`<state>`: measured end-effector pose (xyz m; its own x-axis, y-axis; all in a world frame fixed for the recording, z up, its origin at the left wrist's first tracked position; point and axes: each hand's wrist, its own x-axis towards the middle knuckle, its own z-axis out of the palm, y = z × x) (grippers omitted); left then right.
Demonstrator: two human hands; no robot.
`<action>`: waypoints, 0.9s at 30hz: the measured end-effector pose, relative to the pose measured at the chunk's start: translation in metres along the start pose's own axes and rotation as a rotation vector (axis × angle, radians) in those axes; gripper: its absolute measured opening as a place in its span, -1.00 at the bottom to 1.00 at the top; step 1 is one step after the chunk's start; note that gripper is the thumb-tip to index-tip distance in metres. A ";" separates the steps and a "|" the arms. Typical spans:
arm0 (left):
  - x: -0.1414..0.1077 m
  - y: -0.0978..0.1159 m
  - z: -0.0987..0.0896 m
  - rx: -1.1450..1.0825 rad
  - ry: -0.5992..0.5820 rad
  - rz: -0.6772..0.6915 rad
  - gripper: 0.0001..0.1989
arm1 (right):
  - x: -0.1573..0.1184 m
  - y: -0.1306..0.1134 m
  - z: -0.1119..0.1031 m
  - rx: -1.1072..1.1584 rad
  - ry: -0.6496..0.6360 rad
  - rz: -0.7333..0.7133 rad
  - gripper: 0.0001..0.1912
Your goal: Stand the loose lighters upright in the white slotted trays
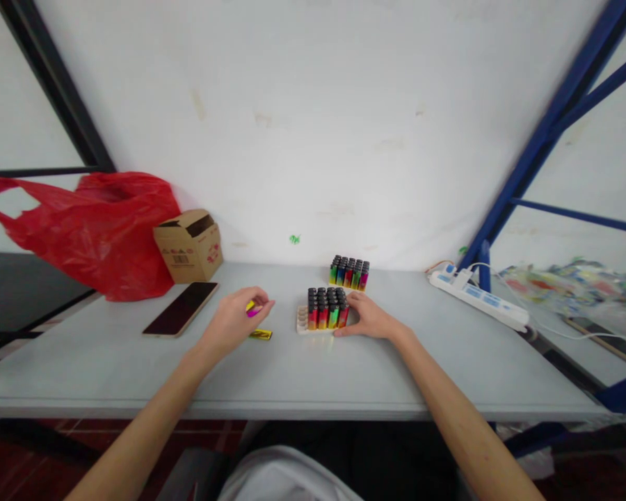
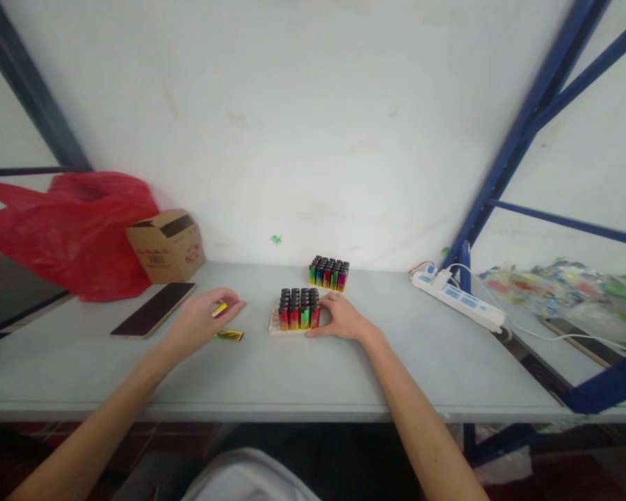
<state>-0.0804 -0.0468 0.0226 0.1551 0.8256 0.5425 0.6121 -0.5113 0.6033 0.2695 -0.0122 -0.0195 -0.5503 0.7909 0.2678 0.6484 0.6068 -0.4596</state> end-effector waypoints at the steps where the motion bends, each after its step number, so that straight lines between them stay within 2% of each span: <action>1: -0.002 -0.010 -0.011 0.113 -0.039 -0.025 -0.76 | 0.000 0.000 0.000 0.000 -0.002 0.001 -0.31; 5: -0.012 -0.051 -0.046 0.424 -0.149 -0.149 -0.59 | 0.000 0.002 0.001 0.018 -0.004 -0.018 -0.31; 9: -0.018 -0.069 -0.054 0.532 -0.222 -0.252 -0.46 | -0.001 0.002 0.001 0.012 0.002 -0.022 -0.34; 14: -0.014 -0.058 -0.049 0.539 -0.347 -0.282 -0.46 | 0.000 0.000 0.001 -0.001 0.001 -0.013 -0.33; 18: -0.014 -0.047 -0.046 0.565 -0.387 -0.283 -0.46 | 0.000 0.000 0.001 -0.002 0.001 -0.013 -0.34; 23: -0.010 -0.048 -0.043 0.540 -0.374 -0.323 -0.59 | 0.000 0.000 0.001 0.009 0.001 -0.018 -0.34; 27: -0.002 -0.050 -0.043 0.481 -0.310 -0.406 -0.74 | 0.000 0.000 0.000 0.008 -0.003 -0.010 -0.33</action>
<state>-0.1443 -0.0333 0.0166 0.0117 0.9955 0.0937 0.9325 -0.0447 0.3584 0.2696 -0.0119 -0.0198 -0.5583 0.7844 0.2702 0.6385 0.6142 -0.4638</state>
